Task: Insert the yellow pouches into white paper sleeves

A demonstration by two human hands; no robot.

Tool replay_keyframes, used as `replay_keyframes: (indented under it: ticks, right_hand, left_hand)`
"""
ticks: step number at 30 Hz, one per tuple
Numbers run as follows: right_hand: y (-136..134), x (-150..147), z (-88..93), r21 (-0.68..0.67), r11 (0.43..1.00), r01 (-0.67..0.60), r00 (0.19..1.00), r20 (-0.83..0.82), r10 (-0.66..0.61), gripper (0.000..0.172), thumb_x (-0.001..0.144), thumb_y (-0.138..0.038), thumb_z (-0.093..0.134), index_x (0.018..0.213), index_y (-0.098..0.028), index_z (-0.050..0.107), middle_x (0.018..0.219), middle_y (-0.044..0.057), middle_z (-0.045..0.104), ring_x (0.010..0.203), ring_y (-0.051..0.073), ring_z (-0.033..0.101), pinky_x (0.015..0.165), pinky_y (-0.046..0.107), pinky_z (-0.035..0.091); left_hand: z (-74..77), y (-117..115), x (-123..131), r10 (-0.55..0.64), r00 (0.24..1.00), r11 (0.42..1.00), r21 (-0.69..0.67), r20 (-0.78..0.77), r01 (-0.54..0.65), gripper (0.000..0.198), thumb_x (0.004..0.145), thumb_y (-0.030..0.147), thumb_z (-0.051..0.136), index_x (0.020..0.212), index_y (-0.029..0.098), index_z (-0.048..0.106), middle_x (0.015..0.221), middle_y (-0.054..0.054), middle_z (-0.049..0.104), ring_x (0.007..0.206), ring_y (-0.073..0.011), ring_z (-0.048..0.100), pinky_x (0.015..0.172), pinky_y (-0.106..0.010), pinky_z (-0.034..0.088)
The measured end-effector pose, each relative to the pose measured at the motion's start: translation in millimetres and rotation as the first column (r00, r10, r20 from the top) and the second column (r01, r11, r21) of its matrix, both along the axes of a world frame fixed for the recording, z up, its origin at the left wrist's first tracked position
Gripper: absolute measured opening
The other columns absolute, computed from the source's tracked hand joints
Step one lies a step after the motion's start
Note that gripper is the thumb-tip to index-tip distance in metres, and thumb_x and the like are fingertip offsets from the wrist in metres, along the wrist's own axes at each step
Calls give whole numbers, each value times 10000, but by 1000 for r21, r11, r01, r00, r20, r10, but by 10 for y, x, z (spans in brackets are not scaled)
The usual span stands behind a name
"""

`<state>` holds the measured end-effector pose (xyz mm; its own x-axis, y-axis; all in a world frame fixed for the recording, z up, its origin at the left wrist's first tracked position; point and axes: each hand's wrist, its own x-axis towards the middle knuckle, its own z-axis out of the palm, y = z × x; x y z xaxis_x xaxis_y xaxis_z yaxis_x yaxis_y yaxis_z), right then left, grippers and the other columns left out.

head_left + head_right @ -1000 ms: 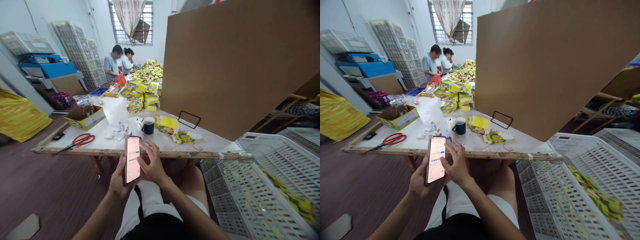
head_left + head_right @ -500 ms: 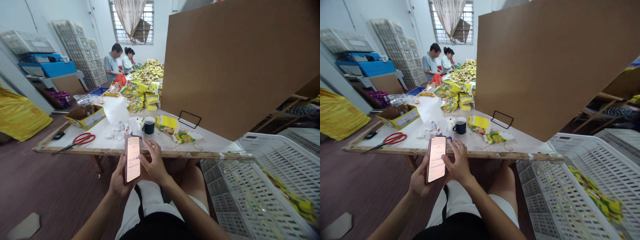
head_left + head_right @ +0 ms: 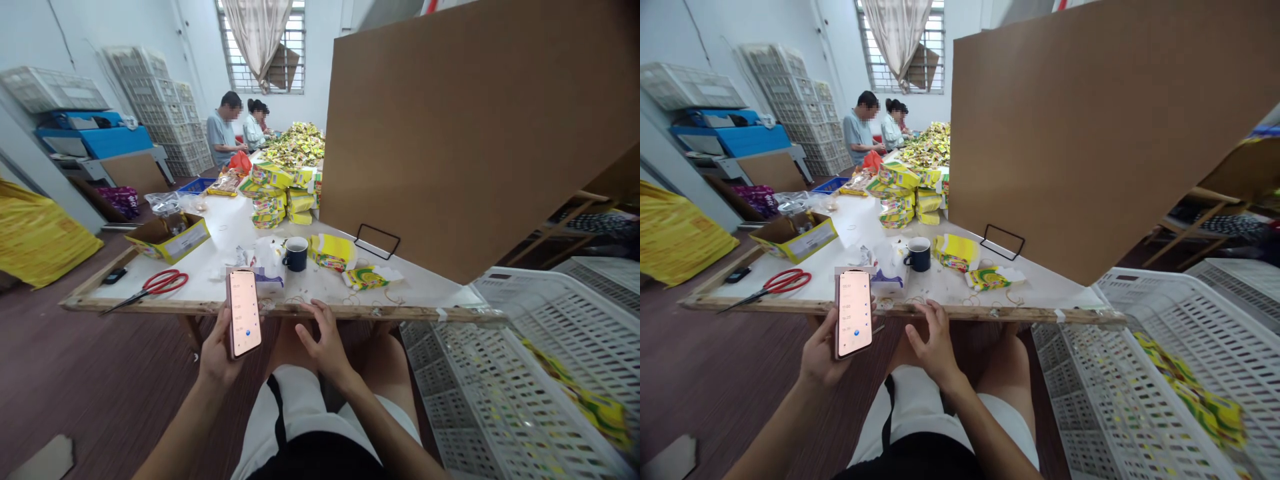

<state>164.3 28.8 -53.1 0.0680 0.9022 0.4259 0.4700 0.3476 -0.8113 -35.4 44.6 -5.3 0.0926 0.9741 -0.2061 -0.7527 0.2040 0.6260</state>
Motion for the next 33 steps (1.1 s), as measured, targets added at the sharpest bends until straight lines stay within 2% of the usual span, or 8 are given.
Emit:
replay_keyframes:
  ticks: [11,17,21,25,27,29,31,33]
  right_hand:
    - [-83,135,-119,-57,998,31,999,-21,-32,305,861,-278,567,1159,-217,588,1257,109,495,1195,270,462,961,443,444]
    - [-104,187,-139,-67,997,23,999,-32,-26,285,864,-267,567,1145,-226,594,1238,100,504,1177,267,472,987,456,420]
    - [-130,-17,45,-44,997,-67,998,11,67,378,866,-278,581,1243,-271,552,1300,85,444,1220,262,416,1049,461,343]
    - [-102,-426,348,-2,970,-242,964,117,240,702,774,-343,713,1398,-311,393,1315,79,416,1195,272,401,1021,442,352]
    - [-79,-549,451,15,971,-240,964,118,236,501,771,-345,714,1248,-283,578,1077,59,534,1028,244,486,927,413,400]
    - [-72,-564,496,32,981,-189,979,86,186,134,837,-330,629,833,-238,726,800,17,532,831,198,510,817,376,406]
    - [-84,-497,493,49,988,-145,989,35,143,356,885,-318,546,562,-203,642,670,0,484,728,174,488,746,355,385]
    - [-109,-394,462,56,992,-113,993,-23,115,410,899,-320,505,519,-190,590,649,-1,484,708,170,481,718,349,371]
  left_hand:
    - [12,67,-164,45,998,997,71,-45,-42,491,924,289,367,1380,114,420,1098,-173,710,963,-313,686,774,-432,592]
    - [41,55,-156,44,998,997,68,-55,-40,501,922,283,360,1391,111,402,1106,-174,706,970,-320,684,773,-431,592]
    - [22,39,-128,9,1000,999,33,-29,-8,499,922,289,363,1400,148,396,1094,-150,717,942,-314,695,761,-419,591]
    - [-6,16,-46,-3,1000,996,-84,24,5,503,914,271,394,1403,153,394,999,-117,754,902,-281,710,790,-361,576]
    - [-3,2,-11,-20,999,996,-91,30,23,517,912,270,403,1413,146,373,983,-121,757,898,-286,709,816,-372,562]
    - [11,-9,5,-52,998,997,-62,34,54,526,913,277,405,1422,156,354,1005,-128,749,886,-289,709,825,-398,555]
    - [31,-6,2,-48,998,998,-34,42,50,525,915,277,402,1425,168,346,1031,-129,741,879,-278,710,811,-394,561]
    - [48,12,-12,-22,998,999,-28,51,24,520,918,281,393,1423,160,349,1047,-133,735,889,-264,708,783,-368,572]
